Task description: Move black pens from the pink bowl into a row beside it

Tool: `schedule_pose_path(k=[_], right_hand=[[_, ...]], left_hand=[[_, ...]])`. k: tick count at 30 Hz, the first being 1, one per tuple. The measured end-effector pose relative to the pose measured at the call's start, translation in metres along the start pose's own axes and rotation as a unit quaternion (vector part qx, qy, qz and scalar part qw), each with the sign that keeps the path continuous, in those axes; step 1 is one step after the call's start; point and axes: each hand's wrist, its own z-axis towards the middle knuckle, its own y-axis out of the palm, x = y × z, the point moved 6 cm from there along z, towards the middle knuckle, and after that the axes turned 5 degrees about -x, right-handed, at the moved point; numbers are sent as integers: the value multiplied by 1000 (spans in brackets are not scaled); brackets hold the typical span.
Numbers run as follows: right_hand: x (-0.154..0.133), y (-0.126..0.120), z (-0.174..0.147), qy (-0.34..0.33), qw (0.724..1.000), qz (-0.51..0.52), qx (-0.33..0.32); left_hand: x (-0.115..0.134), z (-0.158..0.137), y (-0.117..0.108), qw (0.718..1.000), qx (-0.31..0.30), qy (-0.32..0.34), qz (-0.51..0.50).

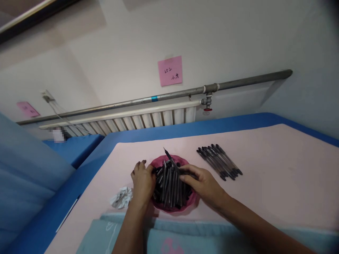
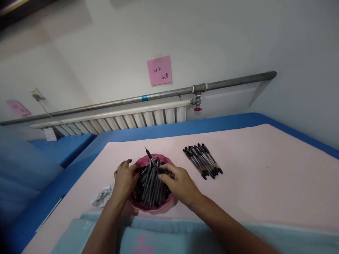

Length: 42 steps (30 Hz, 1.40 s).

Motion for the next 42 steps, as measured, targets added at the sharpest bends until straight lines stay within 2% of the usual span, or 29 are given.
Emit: schedule_pose_path(k=[5, 9, 11, 13, 14, 15, 18, 19, 20, 21, 23, 25, 28, 31, 38, 42], right_hand=[[1, 1, 0, -1, 1000, -6, -6], [-1, 1, -1, -3, 1000, -7, -5], [-3, 1, -1, -7, 1000, -22, -6], [-5, 2, -2, -17, 999, -50, -9], [-6, 2, -2, -26, 997, -68, -13], [-7, 4, -3, -38, 995, -89, -19], [-10, 9, -4, -81, 985, -146, -43], [-11, 11, -5, -90, 982, -161, -51], [-11, 12, -5, -97, 979, -172, -58], [-11, 13, -6, -102, 976, -181, -62], [-12, 14, -6, -108, 973, -194, -67], [-14, 15, -7, -112, 970, -202, -70], [-14, 15, -7, -109, 968, -214, -74], [-14, 15, -7, -108, 967, -218, -80], [-12, 17, -8, -107, 962, -236, -88], [-12, 19, -9, -113, 953, -267, -82]], left_hand=[[3, -2, 0, 1000, -5, 12, 17], [5, -2, -3, 1000, 17, 20, -4], [2, -2, -10, 996, 49, 17, -68], [-8, -3, -18, 975, 84, 1, -206], [-14, -3, -21, 949, 92, -10, -302], [-20, -4, -21, 908, 87, -25, -409], [-25, -7, -12, 734, 15, -82, -674], [-24, -9, -9, 682, -8, -98, -724], [-22, -10, -8, 643, -24, -112, -757], [-20, -11, -8, 616, -30, -122, -778], [-18, -13, -9, 587, -28, -135, -798], [-18, -13, -10, 577, -18, -141, -804], [-18, -13, -11, 580, -12, -139, -803], [-17, -13, -11, 592, -17, -120, -797], [-10, -15, -12, 647, -29, -64, -759], [-6, -16, -9, 639, -32, -60, -766]])
